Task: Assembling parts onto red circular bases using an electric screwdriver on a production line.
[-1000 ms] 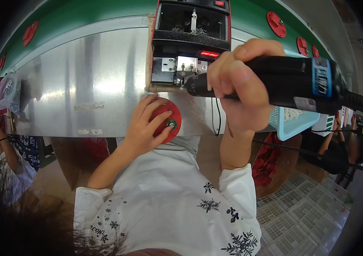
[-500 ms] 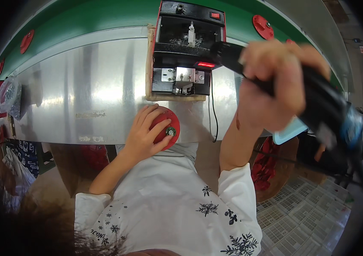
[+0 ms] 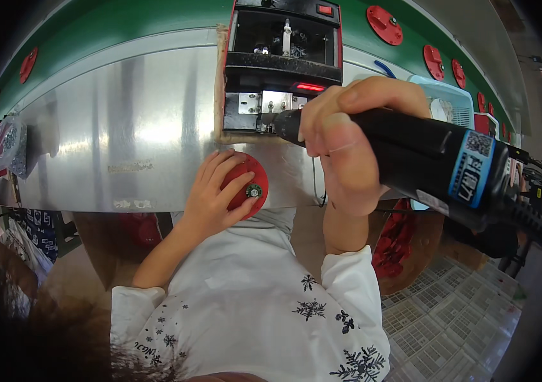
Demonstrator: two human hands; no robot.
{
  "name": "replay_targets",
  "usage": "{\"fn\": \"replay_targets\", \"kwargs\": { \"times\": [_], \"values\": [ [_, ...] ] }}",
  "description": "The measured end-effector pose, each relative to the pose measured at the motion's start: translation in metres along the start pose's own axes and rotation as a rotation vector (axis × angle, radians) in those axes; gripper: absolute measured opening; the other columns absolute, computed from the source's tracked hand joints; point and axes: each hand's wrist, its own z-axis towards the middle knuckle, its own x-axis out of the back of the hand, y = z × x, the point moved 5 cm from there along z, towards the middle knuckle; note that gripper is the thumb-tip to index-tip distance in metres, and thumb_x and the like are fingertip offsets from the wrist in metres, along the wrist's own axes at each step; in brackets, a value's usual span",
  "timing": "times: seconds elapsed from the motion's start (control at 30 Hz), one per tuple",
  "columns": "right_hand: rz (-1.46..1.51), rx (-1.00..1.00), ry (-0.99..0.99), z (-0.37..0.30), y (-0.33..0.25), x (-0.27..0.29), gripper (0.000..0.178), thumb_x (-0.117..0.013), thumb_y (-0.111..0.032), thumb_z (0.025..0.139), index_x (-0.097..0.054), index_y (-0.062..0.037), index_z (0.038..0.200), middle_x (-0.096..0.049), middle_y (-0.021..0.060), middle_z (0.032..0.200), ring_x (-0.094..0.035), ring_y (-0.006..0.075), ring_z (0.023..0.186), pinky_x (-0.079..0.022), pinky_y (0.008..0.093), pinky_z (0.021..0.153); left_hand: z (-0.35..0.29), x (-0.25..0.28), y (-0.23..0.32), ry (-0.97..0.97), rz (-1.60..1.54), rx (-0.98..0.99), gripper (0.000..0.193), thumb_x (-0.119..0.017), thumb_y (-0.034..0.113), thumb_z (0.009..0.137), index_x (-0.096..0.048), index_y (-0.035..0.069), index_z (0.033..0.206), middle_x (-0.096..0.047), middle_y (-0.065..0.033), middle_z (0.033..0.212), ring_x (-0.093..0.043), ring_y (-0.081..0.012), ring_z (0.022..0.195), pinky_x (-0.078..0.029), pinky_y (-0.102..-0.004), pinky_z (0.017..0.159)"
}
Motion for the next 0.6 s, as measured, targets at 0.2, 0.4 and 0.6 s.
{"fn": "replay_targets", "kwargs": {
  "times": [0.2,0.4,0.6],
  "values": [
    [-0.168,-0.078,-0.015,-0.002,-0.001,-0.008,0.017,-0.056,-0.012,0.082,-0.049,-0.0025,0.095,-0.049,0.0059,0.062,-0.047,0.0169,0.049,-0.044,0.0335,0.050,0.002,0.000,0.002,-0.007,0.006,0.003,0.043,-0.077,0.020,0.071,-0.063,0.007,0.109,-0.054,-0.0157,0.127,-0.051,-0.0367,0.120,-0.039,-0.0530,0.104],
    [0.214,-0.037,-0.844,0.048,0.032,-0.009,0.028,-0.077,-0.012,0.067,-0.058,0.0015,0.083,-0.059,0.0085,0.064,-0.057,0.0161,0.052,-0.047,0.0279,0.048,0.001,0.001,0.002,0.005,0.019,-0.008,0.042,-0.074,0.023,0.074,-0.061,0.006,0.109,-0.054,-0.0169,0.127,-0.049,-0.0372,0.121,-0.038,-0.0517,0.105],
    [-0.090,-0.367,-0.013,0.035,0.030,-0.006,0.011,-0.049,-0.012,0.087,-0.047,-0.0008,0.087,-0.037,0.0005,0.057,-0.037,0.0112,0.046,-0.036,0.0282,0.049,-0.001,0.002,0.004,0.046,-0.018,0.005,0.041,-0.078,0.020,0.070,-0.064,0.007,0.106,-0.055,-0.0167,0.126,-0.051,-0.0398,0.120,-0.038,-0.0548,0.104]
  ]
}}
